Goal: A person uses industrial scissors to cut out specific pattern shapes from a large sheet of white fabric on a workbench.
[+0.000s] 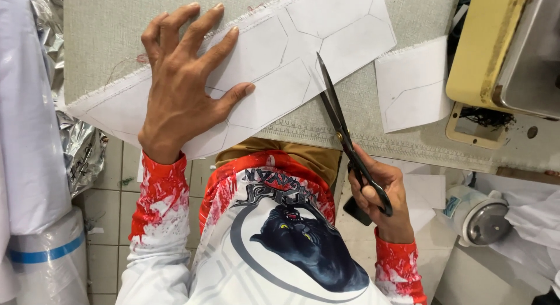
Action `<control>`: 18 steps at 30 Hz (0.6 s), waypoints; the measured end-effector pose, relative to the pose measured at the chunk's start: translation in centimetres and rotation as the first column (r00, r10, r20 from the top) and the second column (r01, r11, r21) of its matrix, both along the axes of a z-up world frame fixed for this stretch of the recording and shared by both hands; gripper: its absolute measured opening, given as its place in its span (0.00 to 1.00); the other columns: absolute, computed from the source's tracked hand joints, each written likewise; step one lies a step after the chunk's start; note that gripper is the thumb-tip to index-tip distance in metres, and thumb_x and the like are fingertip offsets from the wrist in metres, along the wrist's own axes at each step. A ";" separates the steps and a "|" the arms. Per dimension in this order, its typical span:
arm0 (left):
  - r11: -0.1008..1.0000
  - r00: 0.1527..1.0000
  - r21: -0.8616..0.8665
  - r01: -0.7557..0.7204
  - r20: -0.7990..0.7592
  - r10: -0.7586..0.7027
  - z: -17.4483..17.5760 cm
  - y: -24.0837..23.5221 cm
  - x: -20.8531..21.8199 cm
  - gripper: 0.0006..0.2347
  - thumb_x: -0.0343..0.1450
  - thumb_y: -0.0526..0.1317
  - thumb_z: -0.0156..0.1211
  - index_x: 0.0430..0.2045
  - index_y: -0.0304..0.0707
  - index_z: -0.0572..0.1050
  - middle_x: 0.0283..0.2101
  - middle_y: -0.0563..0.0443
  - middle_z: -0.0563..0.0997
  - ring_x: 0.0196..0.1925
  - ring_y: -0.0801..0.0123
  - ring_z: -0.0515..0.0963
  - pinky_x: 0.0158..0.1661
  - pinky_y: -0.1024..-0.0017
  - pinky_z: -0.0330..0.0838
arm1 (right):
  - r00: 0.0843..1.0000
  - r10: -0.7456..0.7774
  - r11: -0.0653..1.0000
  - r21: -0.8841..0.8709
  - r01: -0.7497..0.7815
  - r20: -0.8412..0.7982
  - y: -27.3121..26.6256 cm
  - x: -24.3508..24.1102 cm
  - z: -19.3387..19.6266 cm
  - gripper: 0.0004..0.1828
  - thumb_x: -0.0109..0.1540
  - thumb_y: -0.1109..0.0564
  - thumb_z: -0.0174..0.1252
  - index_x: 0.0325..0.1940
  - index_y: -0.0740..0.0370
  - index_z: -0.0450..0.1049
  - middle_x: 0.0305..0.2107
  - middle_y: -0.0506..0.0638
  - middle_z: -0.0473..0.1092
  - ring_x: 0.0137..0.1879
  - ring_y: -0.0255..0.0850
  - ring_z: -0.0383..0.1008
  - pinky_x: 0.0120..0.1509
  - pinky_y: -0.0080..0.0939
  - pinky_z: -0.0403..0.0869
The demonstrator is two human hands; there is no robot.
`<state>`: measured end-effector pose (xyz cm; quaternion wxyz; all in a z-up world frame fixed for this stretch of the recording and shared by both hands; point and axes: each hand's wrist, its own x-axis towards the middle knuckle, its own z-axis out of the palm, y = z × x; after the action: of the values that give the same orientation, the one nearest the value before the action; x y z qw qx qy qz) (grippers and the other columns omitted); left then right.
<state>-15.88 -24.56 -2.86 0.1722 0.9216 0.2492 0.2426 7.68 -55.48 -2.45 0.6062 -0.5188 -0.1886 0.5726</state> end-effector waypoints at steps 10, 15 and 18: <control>1.000 1.000 0.000 -0.011 -0.012 0.011 0.0 0.0 0.0 0.26 0.75 0.54 0.73 0.58 0.30 0.79 0.69 0.36 0.70 0.71 0.43 0.60 0.66 0.46 0.47 | 0.991 0.055 0.998 -0.013 -0.054 0.123 2.4 0.1 1.4 0.44 0.56 0.47 0.71 0.71 0.68 0.64 0.19 0.38 0.58 0.21 0.27 0.50 0.19 0.24 0.51; 1.000 1.000 0.001 -0.007 -0.012 0.007 0.0 0.1 0.0 0.26 0.75 0.55 0.72 0.58 0.31 0.79 0.69 0.36 0.70 0.70 0.43 0.60 0.66 0.46 0.48 | 0.996 0.056 0.998 -0.020 -0.055 0.076 1.8 0.4 1.1 0.44 0.56 0.54 0.72 0.73 0.71 0.61 0.25 0.46 0.68 0.23 0.28 0.52 0.18 0.24 0.55; 1.000 1.000 0.012 0.000 -0.001 0.000 0.0 0.1 0.0 0.25 0.75 0.54 0.72 0.58 0.30 0.79 0.68 0.36 0.70 0.70 0.43 0.61 0.65 0.46 0.48 | 0.997 0.069 0.997 -0.046 -0.068 0.022 1.8 0.4 1.6 0.42 0.58 0.59 0.68 0.74 0.70 0.60 0.20 0.40 0.58 0.20 0.26 0.50 0.17 0.23 0.54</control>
<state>-15.91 -24.50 -2.84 0.1663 0.9227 0.2480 0.2437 8.11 -53.73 -0.90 0.5722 -0.5320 -0.2004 0.5911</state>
